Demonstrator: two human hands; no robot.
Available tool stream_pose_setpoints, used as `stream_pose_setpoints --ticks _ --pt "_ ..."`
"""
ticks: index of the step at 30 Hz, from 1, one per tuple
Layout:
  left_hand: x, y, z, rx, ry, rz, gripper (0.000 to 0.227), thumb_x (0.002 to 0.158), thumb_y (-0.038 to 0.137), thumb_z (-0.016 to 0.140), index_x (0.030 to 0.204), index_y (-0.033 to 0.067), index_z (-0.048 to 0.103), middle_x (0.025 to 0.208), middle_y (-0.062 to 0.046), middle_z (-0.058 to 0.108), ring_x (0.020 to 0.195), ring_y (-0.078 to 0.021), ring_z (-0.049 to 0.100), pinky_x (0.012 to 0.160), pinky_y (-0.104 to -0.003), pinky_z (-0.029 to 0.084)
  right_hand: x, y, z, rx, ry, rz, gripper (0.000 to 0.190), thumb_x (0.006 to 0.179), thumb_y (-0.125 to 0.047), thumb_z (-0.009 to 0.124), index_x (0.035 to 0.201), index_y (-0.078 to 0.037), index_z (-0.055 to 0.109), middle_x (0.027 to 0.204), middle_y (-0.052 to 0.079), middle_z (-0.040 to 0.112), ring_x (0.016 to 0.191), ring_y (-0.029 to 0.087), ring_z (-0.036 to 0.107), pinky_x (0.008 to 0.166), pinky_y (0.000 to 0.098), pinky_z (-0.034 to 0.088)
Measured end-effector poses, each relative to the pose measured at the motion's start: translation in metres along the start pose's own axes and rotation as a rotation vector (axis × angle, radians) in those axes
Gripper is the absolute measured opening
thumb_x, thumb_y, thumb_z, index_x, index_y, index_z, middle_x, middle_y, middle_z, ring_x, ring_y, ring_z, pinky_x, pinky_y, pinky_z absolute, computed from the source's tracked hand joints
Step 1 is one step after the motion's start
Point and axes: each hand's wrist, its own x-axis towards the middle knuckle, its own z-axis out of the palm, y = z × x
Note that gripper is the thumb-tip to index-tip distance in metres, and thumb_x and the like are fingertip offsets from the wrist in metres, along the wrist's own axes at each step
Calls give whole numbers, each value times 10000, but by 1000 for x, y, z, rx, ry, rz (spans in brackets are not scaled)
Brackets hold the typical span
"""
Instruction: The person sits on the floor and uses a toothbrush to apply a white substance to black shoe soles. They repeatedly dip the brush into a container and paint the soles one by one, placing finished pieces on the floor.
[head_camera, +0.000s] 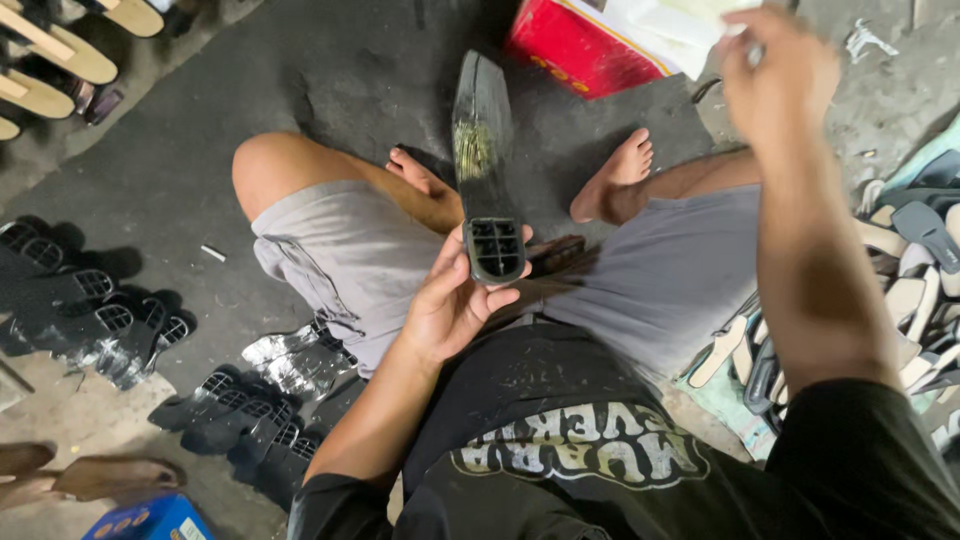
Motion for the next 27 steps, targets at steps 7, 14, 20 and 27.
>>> stream_pose_setpoints --ticks 7,14,20,27 --pt "7 4 3 17 8 20 618 1009 189 648 1562 92 388 1535 -248 476 1332 -382 591 1039 -459 579 30 41 27 -385 -100 15 202 903 -149 653 1018 -218 803 914 96 730 758 313 682 660 447 498" --pt "13 18 15 77 -17 98 583 968 102 609 1523 75 433 1540 -258 479 1374 -425 563 1119 -497 536 -7 -25 -59 -112 -90 50 182 923 -128 677 1057 -175 789 957 71 747 856 252 692 695 384 482" --pt "15 14 10 106 -80 125 512 983 -10 565 1478 89 485 1599 -237 463 1436 -368 549 1208 -467 497 -62 -142 -86 718 -354 441 161 998 -99 735 1157 -75 740 913 56 737 755 101 662 680 232 506" --pt "14 -6 -2 142 -19 101 558 969 -104 573 1502 51 520 1416 -203 484 1162 -270 597 962 -382 537 -59 -182 -66 704 -72 105 145 1007 26 750 1138 -29 718 1008 101 712 797 153 651 719 256 502"
